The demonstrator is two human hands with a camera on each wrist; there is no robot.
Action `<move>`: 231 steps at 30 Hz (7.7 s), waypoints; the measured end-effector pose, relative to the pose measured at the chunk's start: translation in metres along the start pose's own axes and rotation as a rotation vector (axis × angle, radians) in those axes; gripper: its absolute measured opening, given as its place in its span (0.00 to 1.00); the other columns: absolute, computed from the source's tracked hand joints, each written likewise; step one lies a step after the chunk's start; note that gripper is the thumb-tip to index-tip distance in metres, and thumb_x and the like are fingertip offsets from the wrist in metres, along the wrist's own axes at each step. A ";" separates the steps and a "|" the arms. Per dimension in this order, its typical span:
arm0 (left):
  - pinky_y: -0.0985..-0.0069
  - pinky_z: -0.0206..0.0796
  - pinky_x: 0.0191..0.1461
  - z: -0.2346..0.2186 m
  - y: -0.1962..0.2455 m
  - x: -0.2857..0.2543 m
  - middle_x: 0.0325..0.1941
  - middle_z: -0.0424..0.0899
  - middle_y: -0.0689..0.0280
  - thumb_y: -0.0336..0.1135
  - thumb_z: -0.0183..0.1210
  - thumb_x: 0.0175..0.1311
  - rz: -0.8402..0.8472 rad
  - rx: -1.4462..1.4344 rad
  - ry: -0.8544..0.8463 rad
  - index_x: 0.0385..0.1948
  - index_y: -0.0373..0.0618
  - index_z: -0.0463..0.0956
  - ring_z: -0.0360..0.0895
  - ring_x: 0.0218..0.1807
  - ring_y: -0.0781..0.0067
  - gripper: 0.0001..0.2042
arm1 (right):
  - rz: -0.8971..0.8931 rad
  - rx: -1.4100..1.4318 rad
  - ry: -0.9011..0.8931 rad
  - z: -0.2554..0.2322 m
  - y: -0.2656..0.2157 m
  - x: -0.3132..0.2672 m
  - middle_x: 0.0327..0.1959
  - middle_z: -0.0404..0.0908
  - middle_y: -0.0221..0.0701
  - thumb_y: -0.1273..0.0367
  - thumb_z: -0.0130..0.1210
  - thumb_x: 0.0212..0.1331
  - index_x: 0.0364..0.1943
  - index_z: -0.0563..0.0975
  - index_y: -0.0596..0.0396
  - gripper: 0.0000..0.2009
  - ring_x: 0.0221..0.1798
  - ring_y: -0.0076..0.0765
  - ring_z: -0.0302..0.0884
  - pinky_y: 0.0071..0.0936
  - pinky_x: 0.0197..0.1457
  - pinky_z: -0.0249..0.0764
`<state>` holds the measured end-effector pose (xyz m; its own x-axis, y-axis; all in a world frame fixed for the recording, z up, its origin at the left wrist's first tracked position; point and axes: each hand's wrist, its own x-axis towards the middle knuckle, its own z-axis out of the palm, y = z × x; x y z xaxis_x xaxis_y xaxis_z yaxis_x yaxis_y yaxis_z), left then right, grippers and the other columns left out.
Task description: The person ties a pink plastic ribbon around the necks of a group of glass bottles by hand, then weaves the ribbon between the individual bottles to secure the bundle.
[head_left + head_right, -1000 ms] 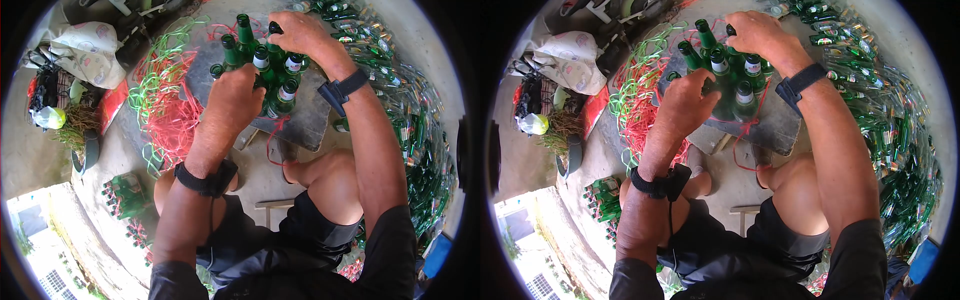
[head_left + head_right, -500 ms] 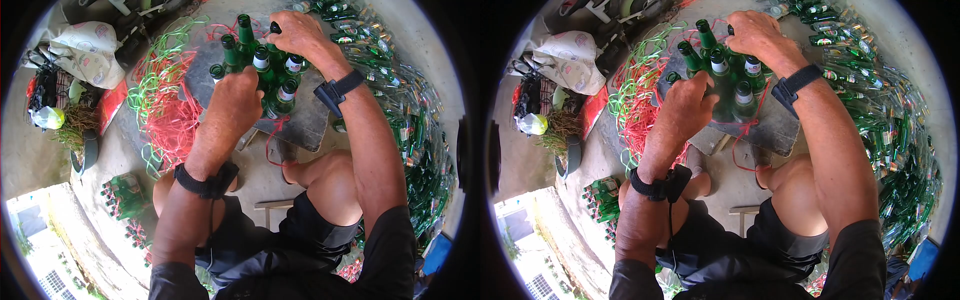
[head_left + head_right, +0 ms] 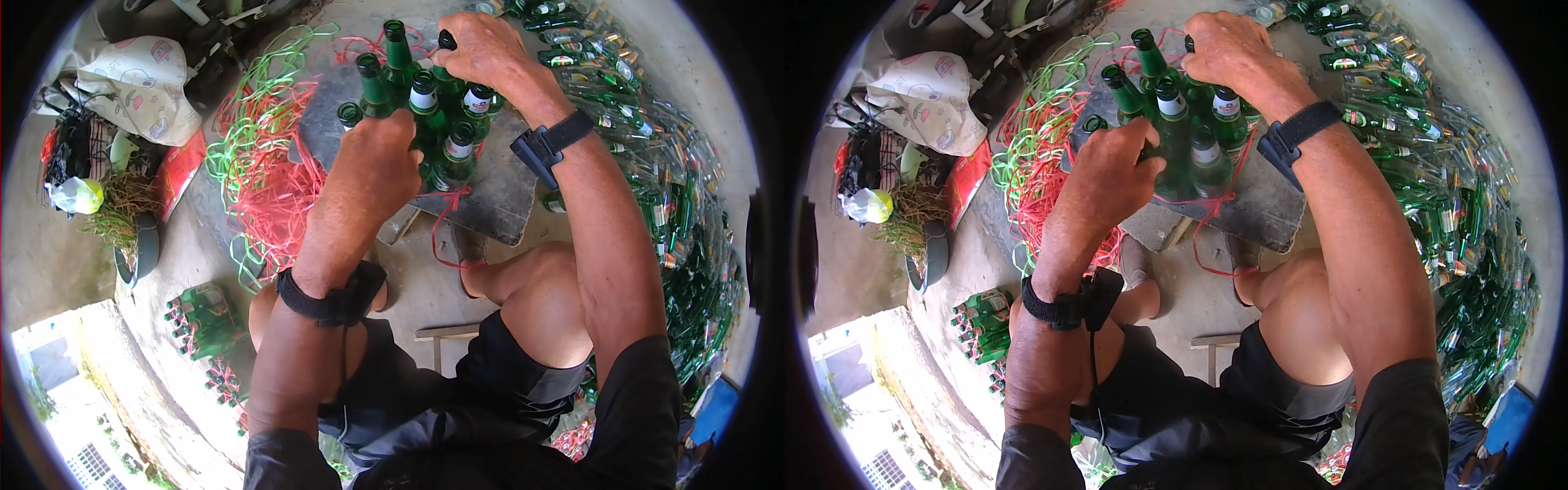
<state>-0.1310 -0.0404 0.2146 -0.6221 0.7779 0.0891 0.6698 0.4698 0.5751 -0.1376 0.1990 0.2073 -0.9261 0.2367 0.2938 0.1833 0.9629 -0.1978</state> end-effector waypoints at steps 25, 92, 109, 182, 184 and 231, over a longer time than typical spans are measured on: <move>0.50 0.72 0.47 -0.002 -0.002 -0.002 0.34 0.84 0.43 0.28 0.68 0.54 -0.004 0.021 -0.030 0.41 0.37 0.78 0.83 0.44 0.37 0.13 | -0.066 0.009 -0.001 -0.008 0.005 -0.001 0.38 0.86 0.43 0.67 0.70 0.53 0.42 0.81 0.53 0.14 0.45 0.60 0.84 0.54 0.48 0.78; 0.55 0.75 0.49 -0.011 -0.003 -0.002 0.37 0.86 0.45 0.31 0.70 0.53 -0.020 0.062 -0.126 0.41 0.37 0.82 0.85 0.45 0.43 0.14 | -0.024 0.053 -0.039 0.002 0.025 0.002 0.42 0.86 0.49 0.58 0.64 0.63 0.53 0.79 0.55 0.19 0.49 0.63 0.83 0.54 0.51 0.77; 0.55 0.74 0.47 -0.011 -0.009 -0.003 0.36 0.85 0.46 0.30 0.69 0.52 0.026 0.052 -0.109 0.41 0.37 0.82 0.84 0.44 0.43 0.15 | -0.048 -0.018 -0.056 -0.009 0.017 -0.003 0.47 0.85 0.48 0.62 0.64 0.63 0.58 0.77 0.54 0.21 0.54 0.61 0.82 0.53 0.57 0.77; 0.60 0.77 0.45 -0.020 0.004 -0.003 0.42 0.86 0.51 0.44 0.77 0.52 -0.112 0.046 -0.029 0.53 0.40 0.74 0.85 0.38 0.56 0.30 | -0.263 0.300 -0.406 -0.046 -0.047 -0.037 0.35 0.83 0.48 0.66 0.64 0.57 0.46 0.78 0.62 0.17 0.42 0.57 0.83 0.49 0.46 0.75; 0.60 0.76 0.45 -0.017 0.002 -0.004 0.47 0.85 0.53 0.44 0.77 0.52 -0.068 0.009 0.031 0.54 0.42 0.72 0.84 0.39 0.56 0.31 | -0.239 0.304 -0.379 -0.056 -0.050 -0.038 0.37 0.85 0.48 0.66 0.63 0.56 0.44 0.80 0.60 0.15 0.44 0.56 0.84 0.48 0.49 0.77; 0.56 0.74 0.60 -0.004 0.014 0.007 0.66 0.77 0.54 0.30 0.67 0.58 0.097 0.066 0.102 0.64 0.44 0.71 0.80 0.61 0.45 0.29 | 0.809 -0.011 -0.192 0.066 0.238 -0.319 0.46 0.86 0.49 0.51 0.64 0.57 0.51 0.82 0.51 0.23 0.50 0.62 0.83 0.51 0.53 0.77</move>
<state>-0.1280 -0.0303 0.2269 -0.5890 0.7759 0.2261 0.7519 0.4235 0.5052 0.1793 0.3443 0.0048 -0.5472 0.8310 -0.0997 0.8188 0.5068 -0.2696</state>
